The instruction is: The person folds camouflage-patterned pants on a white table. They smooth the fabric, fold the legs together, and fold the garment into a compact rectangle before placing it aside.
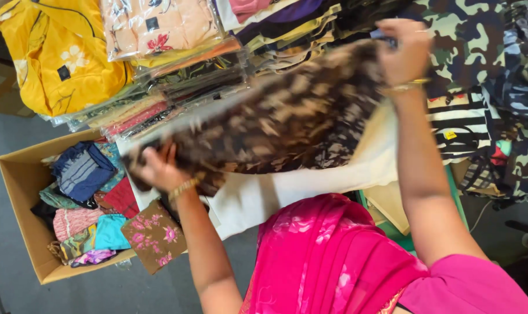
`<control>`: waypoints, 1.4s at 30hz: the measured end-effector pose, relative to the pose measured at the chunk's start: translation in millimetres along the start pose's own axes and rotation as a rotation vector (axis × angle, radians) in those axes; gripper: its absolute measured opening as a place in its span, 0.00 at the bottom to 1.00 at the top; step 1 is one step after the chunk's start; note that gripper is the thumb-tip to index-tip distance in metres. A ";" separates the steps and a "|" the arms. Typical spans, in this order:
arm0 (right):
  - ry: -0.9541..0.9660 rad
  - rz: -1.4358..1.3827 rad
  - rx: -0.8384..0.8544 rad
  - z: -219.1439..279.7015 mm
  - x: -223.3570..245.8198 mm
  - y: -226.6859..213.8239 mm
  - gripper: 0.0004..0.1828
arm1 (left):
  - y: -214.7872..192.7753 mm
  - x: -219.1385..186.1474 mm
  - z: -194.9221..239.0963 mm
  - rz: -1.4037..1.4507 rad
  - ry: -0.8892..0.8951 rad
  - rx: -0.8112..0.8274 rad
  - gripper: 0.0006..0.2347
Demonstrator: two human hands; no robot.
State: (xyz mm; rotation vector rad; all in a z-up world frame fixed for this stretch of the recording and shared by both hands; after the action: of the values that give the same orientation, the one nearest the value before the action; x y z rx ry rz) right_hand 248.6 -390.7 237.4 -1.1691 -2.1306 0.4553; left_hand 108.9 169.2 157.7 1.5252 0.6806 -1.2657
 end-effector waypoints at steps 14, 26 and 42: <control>-0.066 0.137 0.814 294.6 40.9 59.8 0.37 | -67.1 187.7 122.0 -1.332 0.518 1.356 0.32; 0.078 0.002 0.606 296.6 -2.4 90.1 0.19 | -54.4 241.1 83.7 -1.446 0.625 1.266 0.04; 0.252 -0.559 0.007 114.2 63.8 -9.8 0.18 | -40.2 245.8 71.0 -1.464 0.397 0.778 0.42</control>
State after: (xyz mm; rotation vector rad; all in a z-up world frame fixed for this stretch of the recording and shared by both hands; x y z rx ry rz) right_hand 139.3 -341.1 184.6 -0.5463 -2.1074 0.0564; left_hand 119.0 76.1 -83.7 1.9104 1.9277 -2.5145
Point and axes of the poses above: each hand's wrist, its own z-axis away from the middle knuckle, its own y-axis out of the palm, x = y × z, the point moved 4 cm from there along -z, towards the middle knuckle, and after that the axes turned 7 degrees about -x, right-handed, at the moved point
